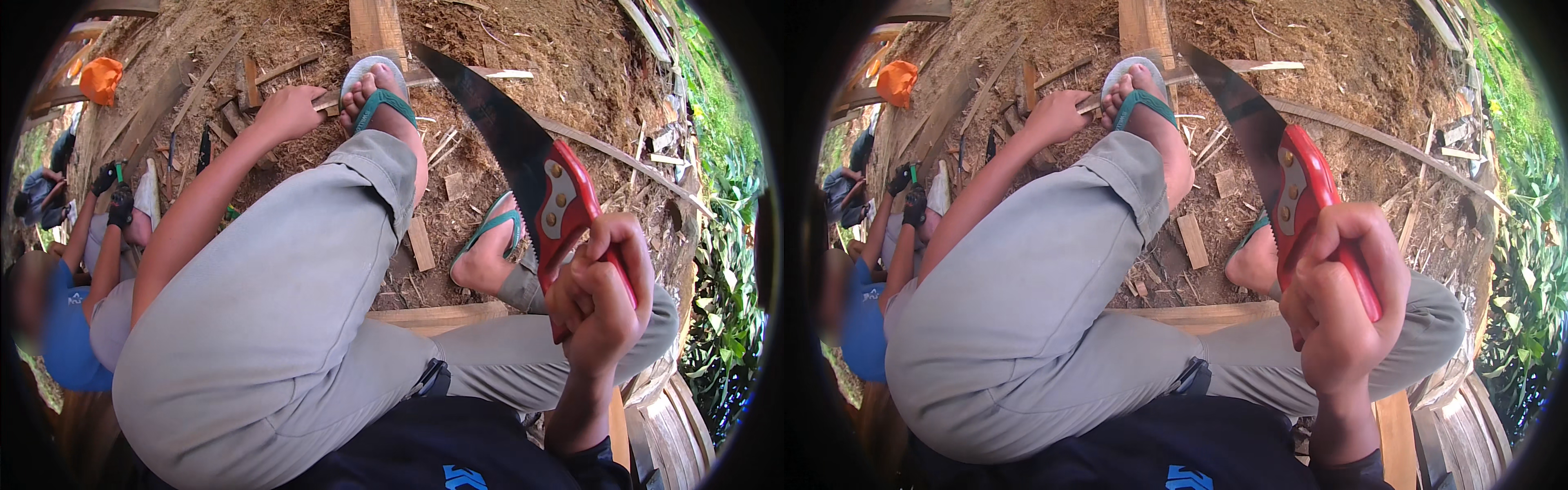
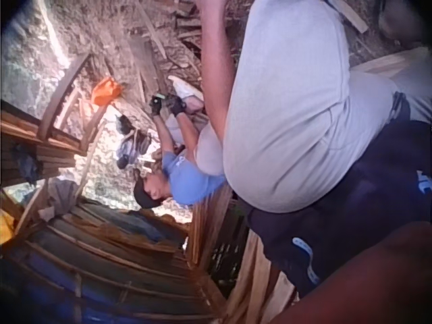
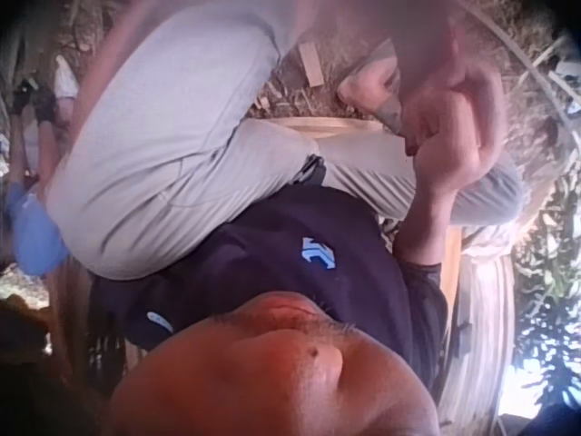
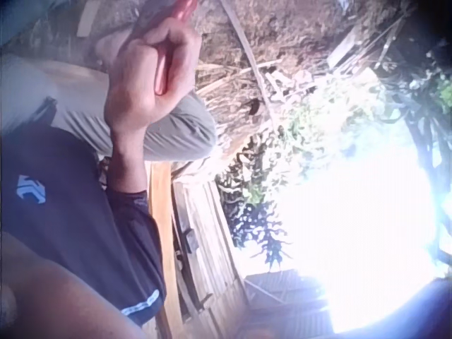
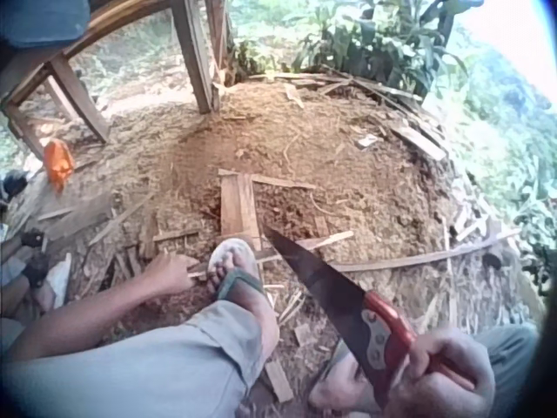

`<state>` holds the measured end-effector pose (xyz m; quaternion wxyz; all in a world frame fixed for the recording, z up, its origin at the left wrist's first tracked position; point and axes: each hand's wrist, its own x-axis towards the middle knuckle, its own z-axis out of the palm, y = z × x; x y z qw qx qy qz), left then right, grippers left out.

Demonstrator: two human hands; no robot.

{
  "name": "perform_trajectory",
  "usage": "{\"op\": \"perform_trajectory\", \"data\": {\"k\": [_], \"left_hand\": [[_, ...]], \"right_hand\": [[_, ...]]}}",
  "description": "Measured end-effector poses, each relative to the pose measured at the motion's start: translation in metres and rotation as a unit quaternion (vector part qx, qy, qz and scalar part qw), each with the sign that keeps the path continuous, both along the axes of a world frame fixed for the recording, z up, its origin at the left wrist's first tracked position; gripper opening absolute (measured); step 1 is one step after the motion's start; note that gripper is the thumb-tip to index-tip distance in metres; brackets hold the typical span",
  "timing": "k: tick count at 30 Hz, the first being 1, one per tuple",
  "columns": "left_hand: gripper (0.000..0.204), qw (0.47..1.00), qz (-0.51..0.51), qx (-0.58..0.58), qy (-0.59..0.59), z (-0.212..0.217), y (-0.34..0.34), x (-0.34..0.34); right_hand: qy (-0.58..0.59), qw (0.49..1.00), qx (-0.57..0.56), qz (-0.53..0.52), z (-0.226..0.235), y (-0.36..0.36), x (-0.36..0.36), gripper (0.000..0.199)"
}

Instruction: The person uses a red hand saw to cut a thin strip of wood held between their legs. They saw through the wood, separate the cut piece, and inspect the result before resuming the cutting motion on the remaining strip.

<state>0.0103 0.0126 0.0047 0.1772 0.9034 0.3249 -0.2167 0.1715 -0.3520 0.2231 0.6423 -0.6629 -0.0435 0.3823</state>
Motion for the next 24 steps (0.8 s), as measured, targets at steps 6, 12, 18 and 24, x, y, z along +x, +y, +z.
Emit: {"op": "perform_trajectory", "data": {"k": [6, 12, 18, 24], "left_hand": [[0.045, 0.999, -0.009, 0.005, 0.031, 0.010, 0.002, 0.002], [0.031, 1.000, 0.019, -0.006, -0.015, 0.004, -0.002, 0.009], [0.040, 0.999, 0.009, 0.014, 0.036, 0.009, 0.002, 0.001], [0.042, 0.999, 0.023, -0.010, 0.040, 0.018, -0.007, 0.015]], "right_hand": [[-0.100, 0.986, -0.046, 0.125, -0.008, 0.049, -0.005, 0.008], [-0.085, 0.991, -0.049, 0.091, 0.021, 0.032, -0.012, 0.010], [-0.121, 0.982, -0.053, 0.132, 0.007, 0.054, -0.012, 0.010], [-0.075, 0.994, -0.046, 0.071, -0.002, 0.028, -0.014, 0.010]]}}
